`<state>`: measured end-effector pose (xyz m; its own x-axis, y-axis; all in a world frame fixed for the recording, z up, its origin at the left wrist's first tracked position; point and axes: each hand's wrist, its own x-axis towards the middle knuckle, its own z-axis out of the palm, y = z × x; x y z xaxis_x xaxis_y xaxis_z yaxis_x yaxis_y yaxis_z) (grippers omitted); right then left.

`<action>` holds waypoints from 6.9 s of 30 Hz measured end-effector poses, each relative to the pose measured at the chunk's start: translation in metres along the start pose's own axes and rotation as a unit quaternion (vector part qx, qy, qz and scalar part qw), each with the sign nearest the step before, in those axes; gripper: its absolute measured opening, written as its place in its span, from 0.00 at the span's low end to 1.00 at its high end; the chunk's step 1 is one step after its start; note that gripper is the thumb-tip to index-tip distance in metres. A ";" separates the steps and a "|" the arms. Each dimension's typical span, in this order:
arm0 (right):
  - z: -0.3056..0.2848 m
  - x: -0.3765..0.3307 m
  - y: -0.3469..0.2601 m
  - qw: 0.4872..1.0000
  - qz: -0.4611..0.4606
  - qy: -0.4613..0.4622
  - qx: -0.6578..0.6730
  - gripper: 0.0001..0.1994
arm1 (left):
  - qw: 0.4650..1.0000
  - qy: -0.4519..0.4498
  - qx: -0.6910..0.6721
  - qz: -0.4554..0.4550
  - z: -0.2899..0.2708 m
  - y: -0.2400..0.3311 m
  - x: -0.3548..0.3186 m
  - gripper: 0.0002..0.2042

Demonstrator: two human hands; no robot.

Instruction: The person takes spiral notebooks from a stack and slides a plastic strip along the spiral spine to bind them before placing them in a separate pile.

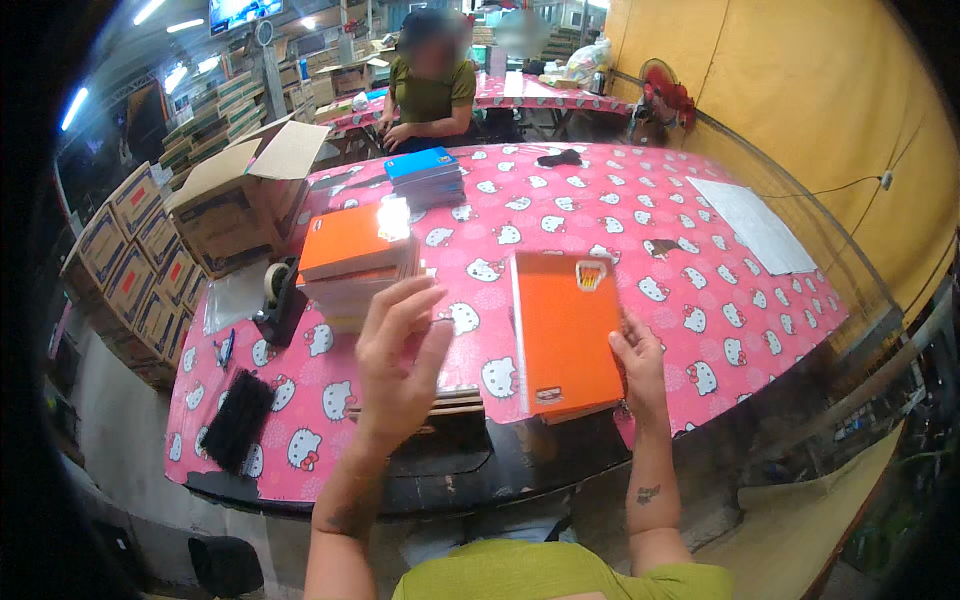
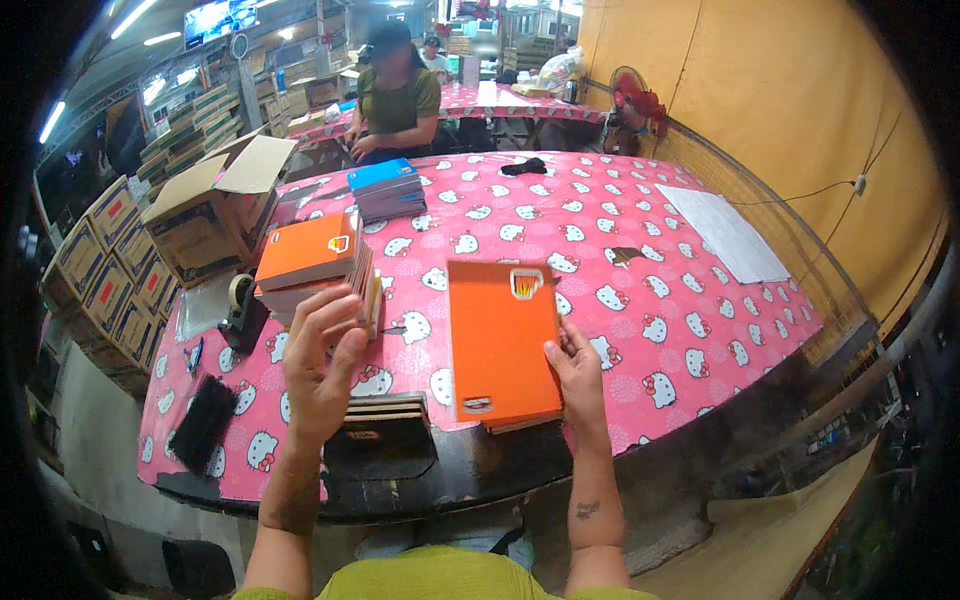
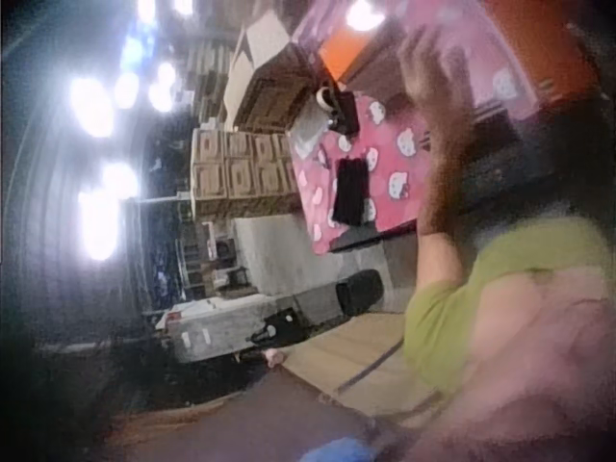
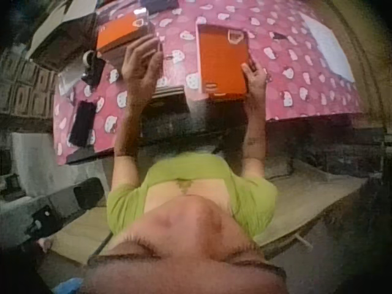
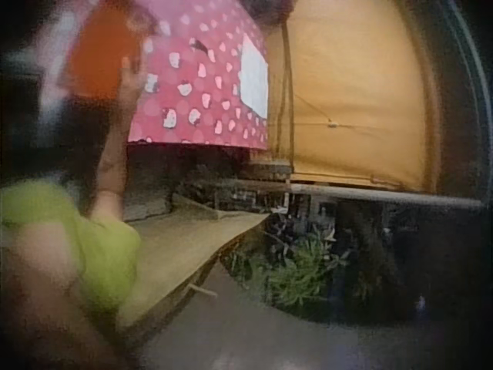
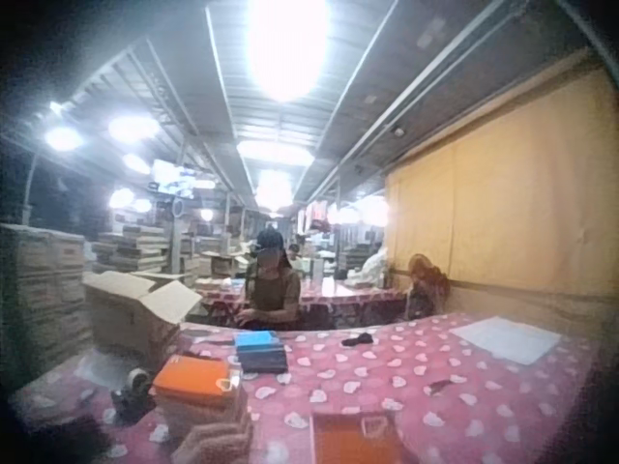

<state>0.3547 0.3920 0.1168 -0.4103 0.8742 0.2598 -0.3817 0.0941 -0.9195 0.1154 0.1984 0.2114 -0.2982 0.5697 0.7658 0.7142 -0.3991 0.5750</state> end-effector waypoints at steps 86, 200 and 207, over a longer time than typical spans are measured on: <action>0.107 -0.042 0.124 0.974 0.024 -0.200 -0.106 0.30 | 0.718 -0.015 0.650 -0.249 -0.258 -0.218 -0.188 0.11; 0.235 -0.050 0.077 0.760 -0.350 -0.343 -0.426 0.07 | 0.899 0.277 -0.083 -0.329 -0.163 -0.119 -0.120 0.14; 0.237 -0.051 0.072 0.765 -0.341 -0.348 -0.421 0.08 | 0.919 0.300 0.027 -0.255 -0.170 -0.110 -0.121 0.13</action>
<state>0.1514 0.2414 0.1077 -0.8064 0.0468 0.5895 -0.1556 0.9449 -0.2880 -0.0346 0.0515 0.1043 -0.8863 0.1684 0.4313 0.4107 -0.1441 0.9003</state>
